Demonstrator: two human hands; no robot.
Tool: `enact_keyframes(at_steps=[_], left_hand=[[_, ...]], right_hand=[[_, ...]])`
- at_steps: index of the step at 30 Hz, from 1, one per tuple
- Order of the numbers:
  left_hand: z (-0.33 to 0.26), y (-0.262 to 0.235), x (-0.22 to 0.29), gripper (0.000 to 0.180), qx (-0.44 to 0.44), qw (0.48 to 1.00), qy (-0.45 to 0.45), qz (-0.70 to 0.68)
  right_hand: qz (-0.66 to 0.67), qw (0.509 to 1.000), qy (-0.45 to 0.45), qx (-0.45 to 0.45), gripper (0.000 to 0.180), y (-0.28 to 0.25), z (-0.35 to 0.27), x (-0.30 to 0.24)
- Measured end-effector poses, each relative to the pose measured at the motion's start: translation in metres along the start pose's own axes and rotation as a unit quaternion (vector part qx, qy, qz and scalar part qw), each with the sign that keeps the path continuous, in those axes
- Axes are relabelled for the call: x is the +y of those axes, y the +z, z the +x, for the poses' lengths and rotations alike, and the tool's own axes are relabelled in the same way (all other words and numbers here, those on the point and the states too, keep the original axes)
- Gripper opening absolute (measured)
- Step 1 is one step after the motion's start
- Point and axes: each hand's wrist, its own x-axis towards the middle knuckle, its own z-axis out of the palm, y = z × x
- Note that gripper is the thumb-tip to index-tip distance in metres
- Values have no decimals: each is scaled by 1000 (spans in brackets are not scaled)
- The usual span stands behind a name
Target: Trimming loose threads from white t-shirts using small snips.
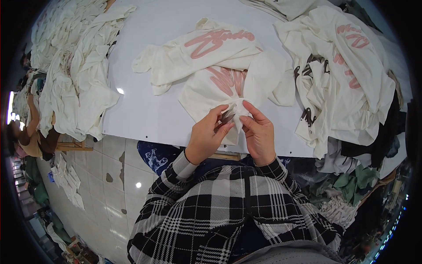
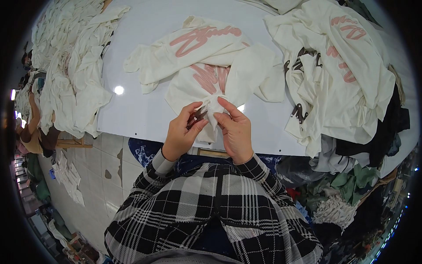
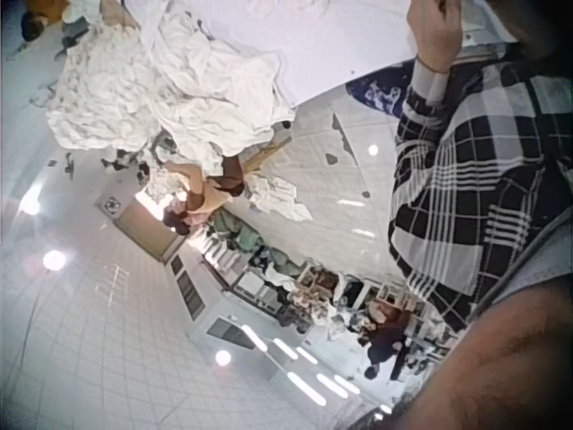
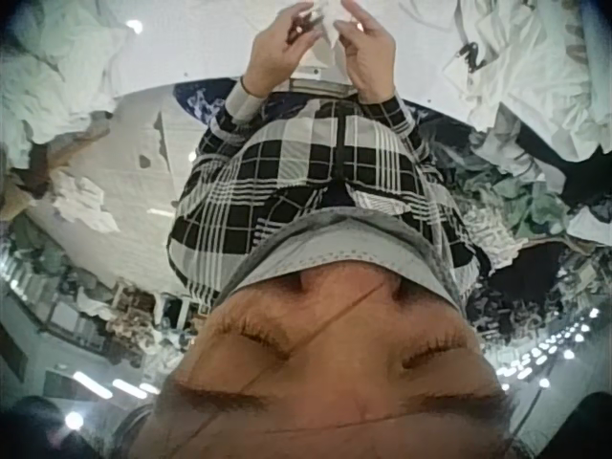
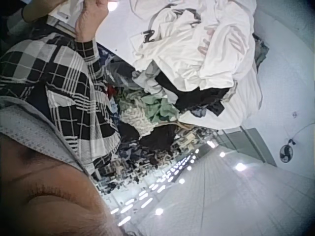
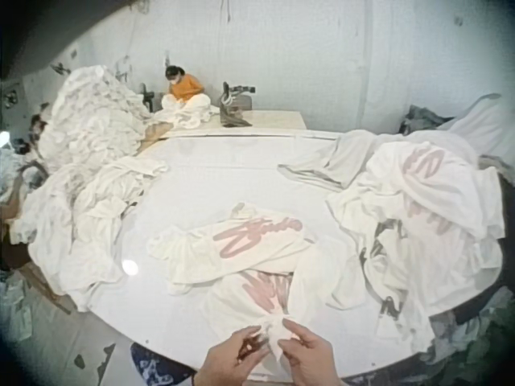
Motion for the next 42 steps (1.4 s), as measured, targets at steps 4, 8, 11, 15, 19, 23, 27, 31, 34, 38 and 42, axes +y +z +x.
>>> enact_keyframes(at_steps=[4,8,11,15,19,23,27,31,34,38,42], left_hand=[[2,2,3,42,-9,1000,-10,-6],[1,4,3,42,-16,1000,-13,-9],[4,5,9,40,-18,998,-37,-50],[5,3,8,39,-41,993,-74,-78],[5,2,3,39,-55,993,-70,-78],[5,-6,5,46,22,945,-138,-294],[37,-36,9,62,-129,974,-72,-171],[78,-27,0,63,-335,904,-123,-236],[79,-21,-5,33,-295,939,-118,-135],[59,-6,-4,15,-109,994,20,-14],[35,-2,17,22,-84,986,146,14]], right_hand=[[6,1000,12,-9,39,1,-1,-2],[13,1000,18,-5,39,2,-1,-3],[9,1000,19,-7,40,-2,-1,-1],[-1,1000,24,-1,40,1,-3,-1],[-3,1000,25,-1,40,0,-1,1],[-44,999,-2,-8,41,-2,2,0],[-234,962,-89,-104,44,-4,7,-11],[-454,865,-116,-181,40,-18,9,-38],[-456,851,-257,-30,35,-34,9,-29],[-87,991,92,-38,36,-45,-29,-17],[188,925,322,-72,49,-29,-11,-7]])
